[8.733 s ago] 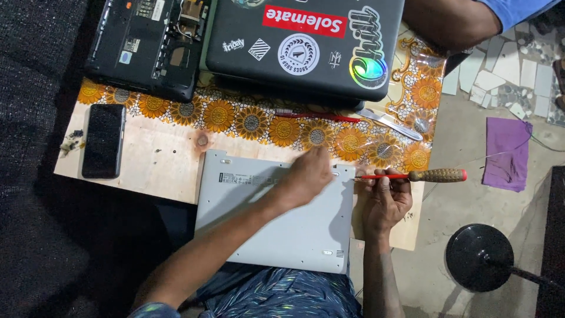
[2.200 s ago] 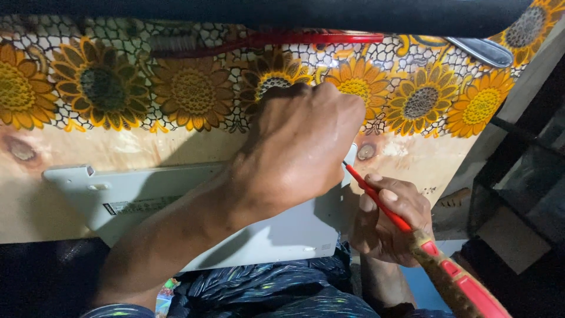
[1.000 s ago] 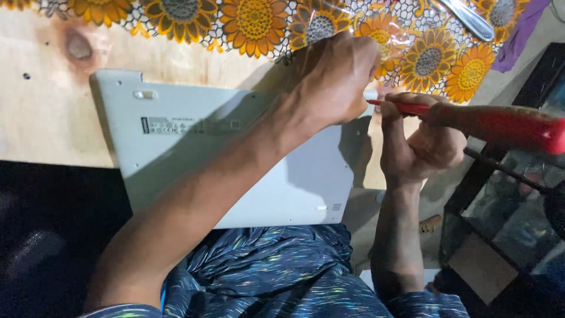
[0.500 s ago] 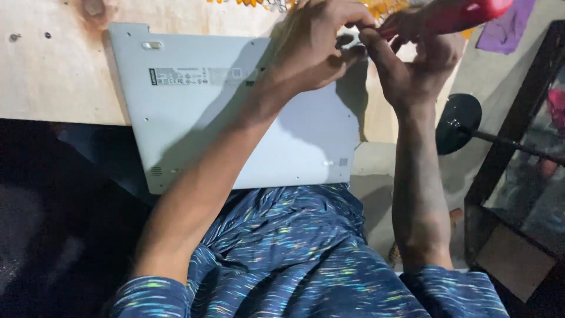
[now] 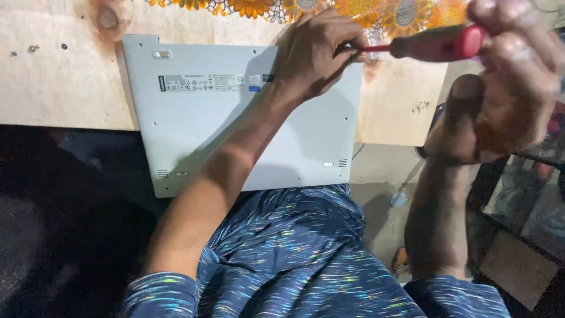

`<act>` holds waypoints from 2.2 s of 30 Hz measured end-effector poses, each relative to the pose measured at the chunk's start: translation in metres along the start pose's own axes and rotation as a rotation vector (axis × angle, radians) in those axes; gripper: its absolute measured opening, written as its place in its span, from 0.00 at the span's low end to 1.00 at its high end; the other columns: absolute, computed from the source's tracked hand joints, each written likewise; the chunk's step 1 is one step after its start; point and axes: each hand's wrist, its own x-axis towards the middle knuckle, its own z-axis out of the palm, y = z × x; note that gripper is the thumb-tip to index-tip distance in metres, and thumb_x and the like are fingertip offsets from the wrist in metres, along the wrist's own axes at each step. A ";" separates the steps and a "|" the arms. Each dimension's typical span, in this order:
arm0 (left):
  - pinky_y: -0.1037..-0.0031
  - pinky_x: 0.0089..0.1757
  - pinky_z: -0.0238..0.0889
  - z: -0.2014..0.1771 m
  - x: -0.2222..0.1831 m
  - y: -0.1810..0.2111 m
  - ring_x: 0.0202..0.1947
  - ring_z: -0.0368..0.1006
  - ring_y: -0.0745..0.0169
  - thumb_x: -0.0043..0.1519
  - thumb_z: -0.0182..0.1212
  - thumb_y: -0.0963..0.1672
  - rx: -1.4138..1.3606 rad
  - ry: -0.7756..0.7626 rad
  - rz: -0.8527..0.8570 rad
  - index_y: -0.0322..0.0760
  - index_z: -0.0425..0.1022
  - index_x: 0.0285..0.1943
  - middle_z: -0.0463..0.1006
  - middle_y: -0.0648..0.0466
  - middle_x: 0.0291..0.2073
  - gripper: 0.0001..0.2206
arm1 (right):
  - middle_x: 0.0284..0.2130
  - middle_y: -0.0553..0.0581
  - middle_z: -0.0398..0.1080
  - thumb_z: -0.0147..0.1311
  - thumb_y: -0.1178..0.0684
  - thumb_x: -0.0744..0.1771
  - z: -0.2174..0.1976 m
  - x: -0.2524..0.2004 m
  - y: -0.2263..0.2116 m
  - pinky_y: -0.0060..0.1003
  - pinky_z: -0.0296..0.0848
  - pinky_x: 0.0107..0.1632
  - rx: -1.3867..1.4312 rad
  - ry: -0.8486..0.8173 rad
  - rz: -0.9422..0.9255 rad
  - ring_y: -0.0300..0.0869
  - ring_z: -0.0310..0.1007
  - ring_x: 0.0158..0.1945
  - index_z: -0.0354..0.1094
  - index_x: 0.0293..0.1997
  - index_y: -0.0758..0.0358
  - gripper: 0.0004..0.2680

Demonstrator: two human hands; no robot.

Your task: Removing screws from the bottom case of a laptop using a screwdriver and then prying the case open.

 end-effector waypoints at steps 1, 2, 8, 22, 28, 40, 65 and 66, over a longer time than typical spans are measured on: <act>0.68 0.34 0.61 0.002 0.000 -0.001 0.29 0.70 0.64 0.55 0.69 0.46 -0.001 0.008 0.001 0.49 0.76 0.27 0.76 0.64 0.23 0.06 | 0.47 0.73 0.60 0.44 0.60 0.69 -0.001 -0.005 0.001 0.59 0.72 0.51 0.001 -0.005 -0.006 0.60 0.63 0.50 0.58 0.49 0.77 0.08; 0.67 0.33 0.62 0.004 0.000 -0.002 0.29 0.70 0.64 0.55 0.68 0.47 0.003 0.000 -0.009 0.49 0.76 0.28 0.76 0.63 0.23 0.06 | 0.47 0.74 0.63 0.46 0.62 0.69 -0.001 -0.010 0.002 0.59 0.75 0.50 -0.077 -0.020 0.000 0.62 0.67 0.49 0.61 0.48 0.76 0.06; 0.63 0.38 0.68 -0.004 -0.009 -0.007 0.38 0.72 0.54 0.44 0.58 0.38 0.037 -0.029 0.065 0.39 0.73 0.41 0.79 0.53 0.34 0.15 | 0.42 0.73 0.64 0.61 0.64 0.66 -0.018 -0.025 0.009 0.52 0.71 0.44 -0.093 -0.054 0.046 0.60 0.67 0.43 0.63 0.44 0.74 0.08; 0.62 0.43 0.66 -0.003 -0.007 0.002 0.44 0.67 0.53 0.42 0.54 0.40 0.168 -0.110 -0.005 0.37 0.71 0.48 0.75 0.53 0.41 0.21 | 0.32 0.68 0.63 0.55 0.57 0.69 0.005 -0.011 -0.005 0.51 0.64 0.35 -0.300 0.051 -0.031 0.58 0.66 0.31 0.56 0.39 0.66 0.08; 0.62 0.39 0.65 -0.004 -0.008 0.003 0.42 0.67 0.55 0.40 0.52 0.40 0.200 -0.089 -0.002 0.39 0.72 0.46 0.75 0.55 0.39 0.21 | 0.47 0.79 0.60 0.47 0.62 0.68 0.000 -0.016 -0.004 0.57 0.70 0.49 -0.161 -0.025 0.146 0.67 0.66 0.47 0.54 0.40 0.76 0.06; 0.61 0.42 0.66 -0.002 -0.010 0.001 0.44 0.68 0.54 0.44 0.55 0.40 0.189 -0.094 0.010 0.38 0.71 0.48 0.76 0.53 0.42 0.19 | 0.49 0.70 0.65 0.54 0.56 0.71 -0.027 -0.058 0.001 0.38 0.64 0.52 -0.461 -0.046 0.523 0.51 0.65 0.49 0.64 0.50 0.82 0.12; 0.61 0.46 0.54 -0.020 -0.024 0.026 0.54 0.61 0.49 0.37 0.76 0.63 0.665 -0.386 -0.338 0.39 0.65 0.51 0.63 0.44 0.59 0.41 | 0.42 0.74 0.62 0.51 0.67 0.65 0.000 -0.043 -0.031 0.55 0.77 0.46 -0.117 0.146 0.117 0.60 0.68 0.45 0.55 0.43 0.68 0.08; 0.60 0.46 0.52 -0.019 -0.024 0.027 0.55 0.60 0.50 0.36 0.76 0.63 0.656 -0.387 -0.356 0.40 0.64 0.50 0.62 0.46 0.59 0.41 | 0.41 0.75 0.62 0.53 0.63 0.66 0.000 -0.046 -0.038 0.55 0.77 0.44 -0.147 0.162 0.172 0.64 0.70 0.42 0.54 0.42 0.64 0.08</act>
